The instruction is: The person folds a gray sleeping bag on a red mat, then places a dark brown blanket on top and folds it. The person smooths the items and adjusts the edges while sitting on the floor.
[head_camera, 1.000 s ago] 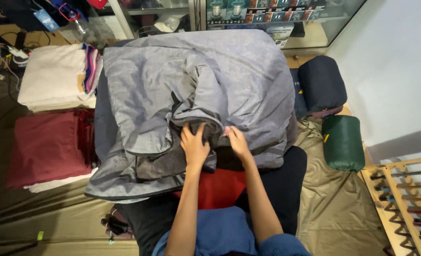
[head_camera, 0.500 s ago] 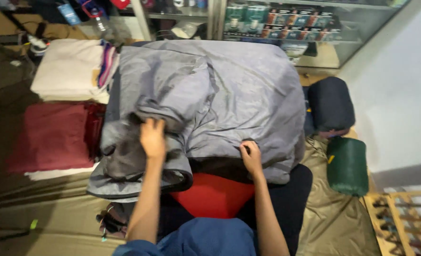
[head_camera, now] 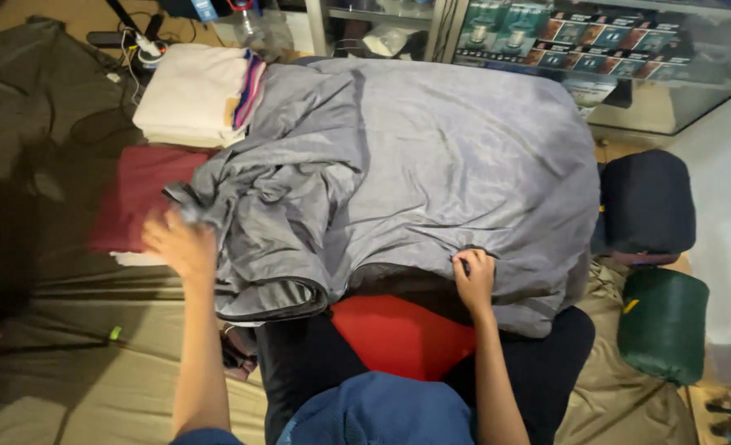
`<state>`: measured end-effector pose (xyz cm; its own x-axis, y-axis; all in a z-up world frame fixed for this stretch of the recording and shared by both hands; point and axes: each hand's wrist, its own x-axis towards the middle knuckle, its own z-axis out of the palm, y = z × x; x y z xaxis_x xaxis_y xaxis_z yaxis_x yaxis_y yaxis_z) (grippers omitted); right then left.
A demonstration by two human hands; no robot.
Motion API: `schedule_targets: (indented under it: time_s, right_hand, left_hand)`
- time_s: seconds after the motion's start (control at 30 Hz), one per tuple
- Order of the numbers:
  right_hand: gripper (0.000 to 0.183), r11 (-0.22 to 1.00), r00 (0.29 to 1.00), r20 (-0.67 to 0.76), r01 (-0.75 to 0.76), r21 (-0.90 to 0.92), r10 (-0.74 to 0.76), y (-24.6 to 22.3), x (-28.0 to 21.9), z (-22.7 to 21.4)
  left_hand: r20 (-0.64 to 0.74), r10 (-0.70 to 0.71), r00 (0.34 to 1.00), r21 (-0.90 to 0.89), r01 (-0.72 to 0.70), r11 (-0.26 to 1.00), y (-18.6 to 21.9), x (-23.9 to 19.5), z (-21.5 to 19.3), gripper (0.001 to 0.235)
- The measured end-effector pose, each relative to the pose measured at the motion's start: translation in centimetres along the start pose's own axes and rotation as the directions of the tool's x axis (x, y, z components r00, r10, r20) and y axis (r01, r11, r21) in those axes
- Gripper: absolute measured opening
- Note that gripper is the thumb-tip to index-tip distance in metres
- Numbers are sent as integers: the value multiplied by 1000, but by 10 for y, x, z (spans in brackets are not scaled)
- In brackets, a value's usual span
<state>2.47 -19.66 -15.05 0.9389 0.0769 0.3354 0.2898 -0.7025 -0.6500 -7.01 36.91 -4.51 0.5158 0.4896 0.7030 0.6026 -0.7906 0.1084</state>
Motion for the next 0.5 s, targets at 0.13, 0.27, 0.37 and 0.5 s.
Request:
schedule_targets:
  time_s: [0.13,0.27,0.37,0.5]
  right_hand:
    - [5,1000,1000,19,-7,10,7,-8,-1,-5]
    - [4,998,999,13,30,62,-31,-14,2,-13]
    - [5,992,1000,17,11,128,-13,-22,3,-22]
    - [5,984,1000,16,-27,177,24,-21,2,-20]
  left_hand:
    - [-217,276,936,-223,-323,920,80,-22,-33,40]
    - [659,319,682,-322,-127,938,138,-48,-67,91]
    - [744,247,621,-160,-194,968,124,-60,-19,97]
    - [645,221,731,-70,-232,970,72,-49,45,59]
